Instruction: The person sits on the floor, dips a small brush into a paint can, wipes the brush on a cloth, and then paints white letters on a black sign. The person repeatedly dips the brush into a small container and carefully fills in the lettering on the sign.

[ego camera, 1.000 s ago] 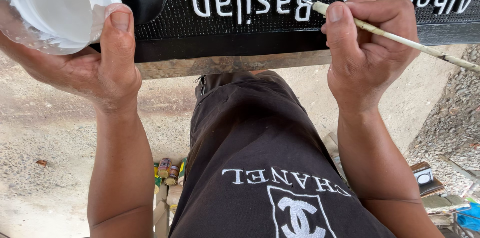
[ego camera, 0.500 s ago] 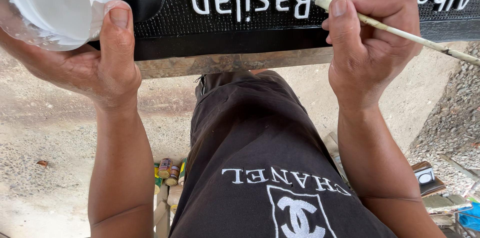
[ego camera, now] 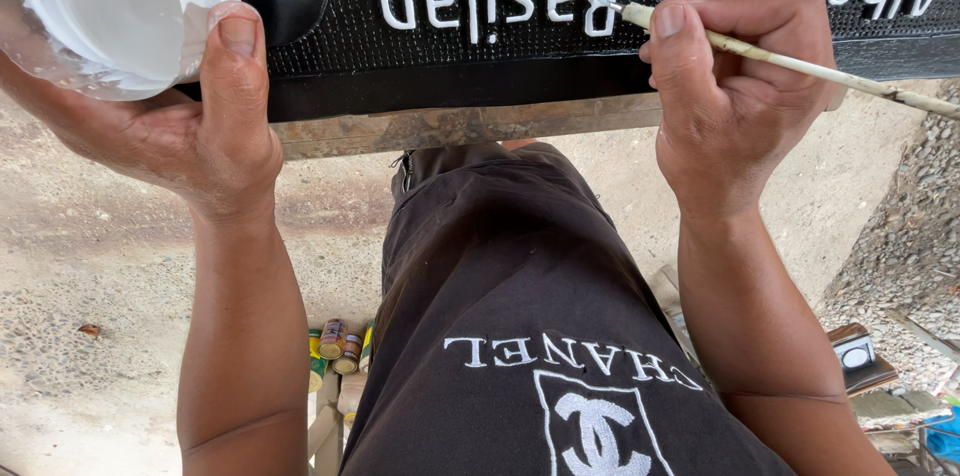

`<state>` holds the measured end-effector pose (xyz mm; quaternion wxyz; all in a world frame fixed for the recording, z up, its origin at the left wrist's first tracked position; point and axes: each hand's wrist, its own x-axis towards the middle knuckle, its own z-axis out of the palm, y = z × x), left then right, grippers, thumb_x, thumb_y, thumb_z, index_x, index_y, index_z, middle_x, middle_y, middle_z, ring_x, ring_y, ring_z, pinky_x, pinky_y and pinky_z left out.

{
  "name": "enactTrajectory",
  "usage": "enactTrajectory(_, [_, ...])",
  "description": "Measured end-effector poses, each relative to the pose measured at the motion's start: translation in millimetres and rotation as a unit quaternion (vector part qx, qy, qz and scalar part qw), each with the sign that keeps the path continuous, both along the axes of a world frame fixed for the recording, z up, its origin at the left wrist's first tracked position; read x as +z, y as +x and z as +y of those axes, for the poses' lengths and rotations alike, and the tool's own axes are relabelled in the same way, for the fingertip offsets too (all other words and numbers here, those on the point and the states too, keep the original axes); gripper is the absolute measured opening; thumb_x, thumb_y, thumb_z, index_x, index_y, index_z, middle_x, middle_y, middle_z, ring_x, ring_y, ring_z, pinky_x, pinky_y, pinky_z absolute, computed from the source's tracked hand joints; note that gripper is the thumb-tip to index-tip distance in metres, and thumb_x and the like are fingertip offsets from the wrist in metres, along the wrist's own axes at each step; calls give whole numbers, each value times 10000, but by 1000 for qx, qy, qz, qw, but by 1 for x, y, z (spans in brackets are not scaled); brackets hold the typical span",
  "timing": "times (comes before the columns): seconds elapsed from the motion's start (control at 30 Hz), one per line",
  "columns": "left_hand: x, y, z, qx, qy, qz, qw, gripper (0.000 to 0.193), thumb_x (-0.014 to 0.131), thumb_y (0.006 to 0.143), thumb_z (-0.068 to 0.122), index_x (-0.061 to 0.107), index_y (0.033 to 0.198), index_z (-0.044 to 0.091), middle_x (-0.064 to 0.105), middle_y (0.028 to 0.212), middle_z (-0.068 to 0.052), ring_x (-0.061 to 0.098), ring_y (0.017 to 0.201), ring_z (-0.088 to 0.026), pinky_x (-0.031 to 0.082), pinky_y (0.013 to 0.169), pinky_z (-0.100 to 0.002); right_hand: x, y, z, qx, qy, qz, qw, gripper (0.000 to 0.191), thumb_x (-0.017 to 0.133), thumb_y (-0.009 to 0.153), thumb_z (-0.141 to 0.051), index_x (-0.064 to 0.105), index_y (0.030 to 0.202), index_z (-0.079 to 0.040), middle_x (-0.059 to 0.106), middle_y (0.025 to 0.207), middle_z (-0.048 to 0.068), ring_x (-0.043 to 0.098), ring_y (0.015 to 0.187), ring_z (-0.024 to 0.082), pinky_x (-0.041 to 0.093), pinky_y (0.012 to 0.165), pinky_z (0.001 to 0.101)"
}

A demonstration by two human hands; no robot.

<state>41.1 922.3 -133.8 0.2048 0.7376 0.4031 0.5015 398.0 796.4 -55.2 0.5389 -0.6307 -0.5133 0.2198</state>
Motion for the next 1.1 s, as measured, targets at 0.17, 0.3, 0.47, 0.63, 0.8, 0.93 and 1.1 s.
enactTrajectory(0.17, [3, 1, -1, 2, -7, 4, 1000, 1069, 803, 891, 29, 75, 1640, 257, 264, 1676, 10, 403, 1485, -162, 498, 1232, -363, -1, 2, 1, 5, 7, -1, 1000, 153, 659, 1163, 5, 527, 1085, 4, 668, 887, 156, 657, 642, 121, 524, 506, 190])
enactTrajectory(0.3, [0, -1, -1, -12, -2, 2, 1000, 1049, 769, 866, 2, 90, 1621, 263, 284, 1688, 17, 426, 1466, -162, 510, 1208, -365, -1, 0, 0, 8, 8, 25, 1000, 162, 664, 1174, 18, 521, 1099, 4, 665, 897, 160, 653, 647, 127, 522, 515, 196])
enactTrajectory(0.47, [-9, -4, 4, -13, -5, -24, 1000, 1071, 789, 912, -4, 53, 1645, 254, 224, 1684, 12, 385, 1503, -174, 457, 1220, -376, 0, 1, 0, -1, -4, 20, 1000, 154, 658, 1164, 25, 522, 1095, 3, 663, 899, 154, 656, 647, 122, 516, 508, 190])
enactTrajectory(0.63, [-2, 1, 4, -16, 10, -16, 1000, 1059, 784, 861, -16, 103, 1626, 255, 278, 1683, 2, 435, 1468, -192, 491, 1164, -404, -4, 4, -1, 14, 10, 21, 1000, 163, 651, 1175, 8, 515, 1084, 5, 654, 883, 157, 658, 642, 138, 525, 503, 205])
enactTrajectory(0.8, [39, 29, -4, -49, 3, -20, 999, 989, 791, 864, 18, 201, 1620, 262, 324, 1652, -14, 477, 1421, -212, 489, 1141, -442, 4, 24, 0, 15, 52, 115, 992, 150, 623, 1112, -34, 520, 1009, 4, 634, 808, 150, 629, 549, 147, 514, 468, 249])
enactTrajectory(0.93, [77, 77, -41, -123, 19, 2, 992, 931, 880, 855, 236, 282, 1569, 230, 458, 1479, -106, 547, 1332, -247, 594, 1046, -414, 42, 32, -28, 49, 19, 104, 993, 135, 629, 1172, -71, 539, 1106, 5, 630, 839, 154, 637, 586, 151, 530, 523, 267])
enactTrajectory(1.1, [90, 127, -82, -205, -80, 28, 975, 771, 908, 997, 285, 372, 1546, 211, 502, 1430, -72, 582, 1298, -212, 609, 1053, -334, 88, 17, -48, 86, -68, -74, 991, 175, 722, 1128, -59, 606, 1048, 46, 655, 906, 153, 633, 641, 132, 497, 529, 211])
